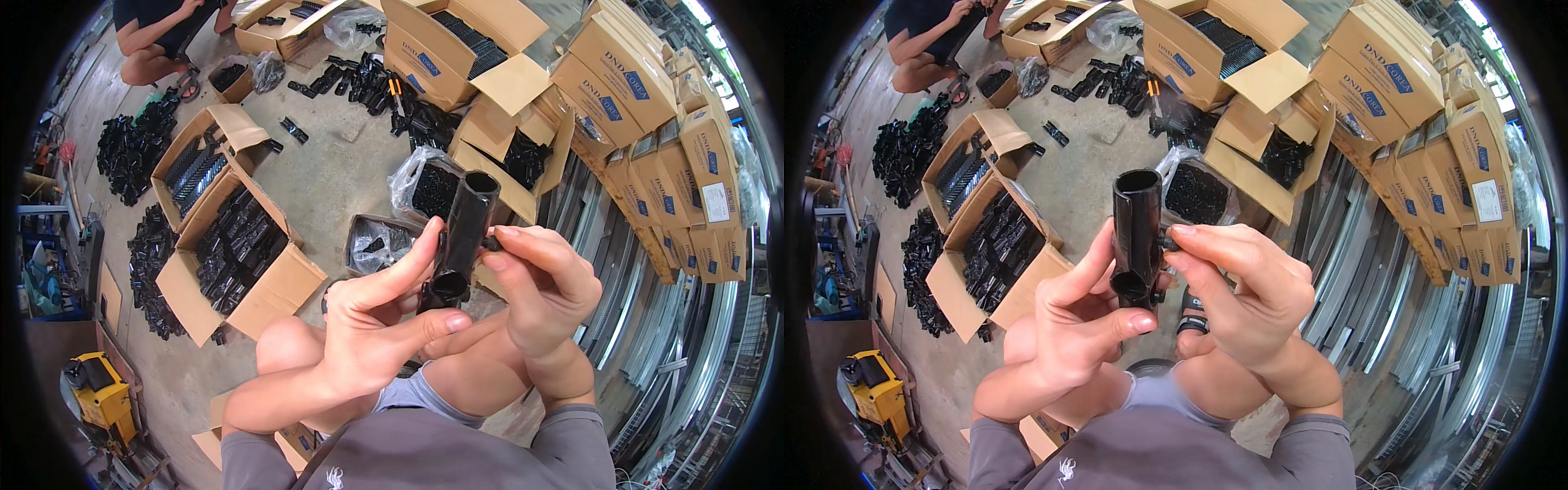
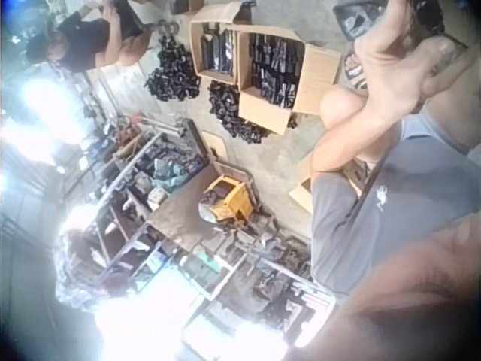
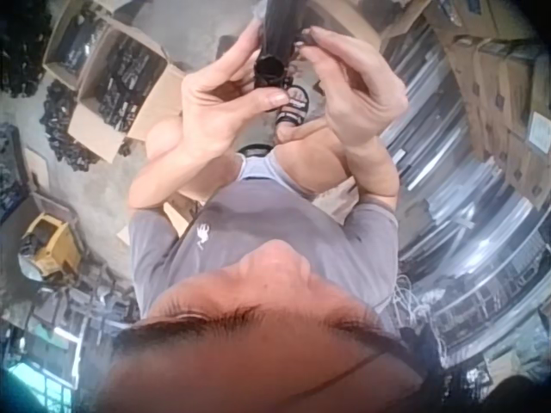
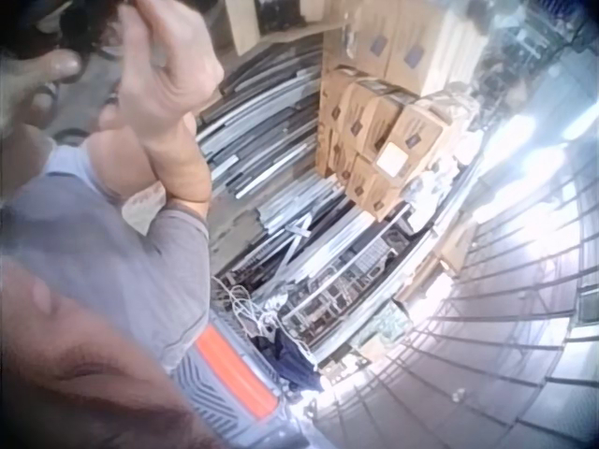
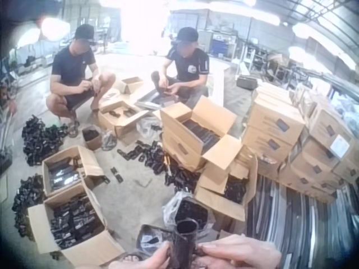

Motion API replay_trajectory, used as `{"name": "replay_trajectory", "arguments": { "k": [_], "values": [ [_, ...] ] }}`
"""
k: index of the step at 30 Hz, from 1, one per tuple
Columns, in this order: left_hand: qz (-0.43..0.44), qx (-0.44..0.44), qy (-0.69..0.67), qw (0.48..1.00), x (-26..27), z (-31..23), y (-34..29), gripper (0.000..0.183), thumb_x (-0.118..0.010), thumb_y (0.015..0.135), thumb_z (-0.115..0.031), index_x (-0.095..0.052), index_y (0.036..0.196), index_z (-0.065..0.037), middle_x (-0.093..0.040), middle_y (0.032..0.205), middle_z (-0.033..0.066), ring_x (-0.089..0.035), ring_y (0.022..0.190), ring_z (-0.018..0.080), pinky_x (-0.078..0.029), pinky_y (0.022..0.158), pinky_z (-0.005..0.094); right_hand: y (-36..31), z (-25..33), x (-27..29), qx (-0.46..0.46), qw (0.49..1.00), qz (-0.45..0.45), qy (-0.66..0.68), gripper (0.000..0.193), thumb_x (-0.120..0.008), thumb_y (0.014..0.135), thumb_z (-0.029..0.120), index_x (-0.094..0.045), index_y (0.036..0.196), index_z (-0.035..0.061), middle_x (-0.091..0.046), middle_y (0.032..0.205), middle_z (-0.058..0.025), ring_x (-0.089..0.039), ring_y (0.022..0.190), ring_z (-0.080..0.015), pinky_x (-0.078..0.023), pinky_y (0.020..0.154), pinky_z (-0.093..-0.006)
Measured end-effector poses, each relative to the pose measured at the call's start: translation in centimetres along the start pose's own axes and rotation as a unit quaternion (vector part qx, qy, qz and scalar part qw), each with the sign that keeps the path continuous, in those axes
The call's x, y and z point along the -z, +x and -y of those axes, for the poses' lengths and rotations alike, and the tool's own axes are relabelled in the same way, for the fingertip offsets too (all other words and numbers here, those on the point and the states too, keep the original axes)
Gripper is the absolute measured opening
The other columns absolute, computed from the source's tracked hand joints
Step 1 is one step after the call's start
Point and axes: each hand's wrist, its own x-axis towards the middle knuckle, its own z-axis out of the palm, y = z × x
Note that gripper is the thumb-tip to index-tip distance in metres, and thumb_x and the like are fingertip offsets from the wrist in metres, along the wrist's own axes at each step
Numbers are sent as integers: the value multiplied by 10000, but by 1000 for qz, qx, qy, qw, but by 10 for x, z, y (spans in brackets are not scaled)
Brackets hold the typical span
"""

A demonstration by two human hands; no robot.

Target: The person holds and turns over black metal tube components by hand while sitting on the floor surrounded by boxes of the same parts.

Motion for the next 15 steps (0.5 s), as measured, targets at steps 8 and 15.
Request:
{"name": "replay_trajectory", "arguments": {
  "k": [8, 15],
  "values": [
    [10, -8, -7, 1000, 0, 2, 0, 754, -725, 760, 185, -437, 1440, 32, -545, 1393, 200, -540, 1260, 198, -428, 1085, 324, 1, -3, 1, -26, 998, -1, 59, 279, -747, 752, -136, -695, 1014, -53, -736, 967, -156, -702, 823, -192, -554, 691, -272],
    [31, -20, 32, 999, 9, 6, -1, 809, -711, 779, 179, -377, 1487, -25, -506, 1434, 197, -577, 1208, 212, -470, 1035, 345, 3, -2, 1, -32, 998, 12, 58, 259, -738, 766, -126, -697, 1013, -59, -733, 943, -145, -658, 752, -162, -518, 640, -257]
  ]
}}
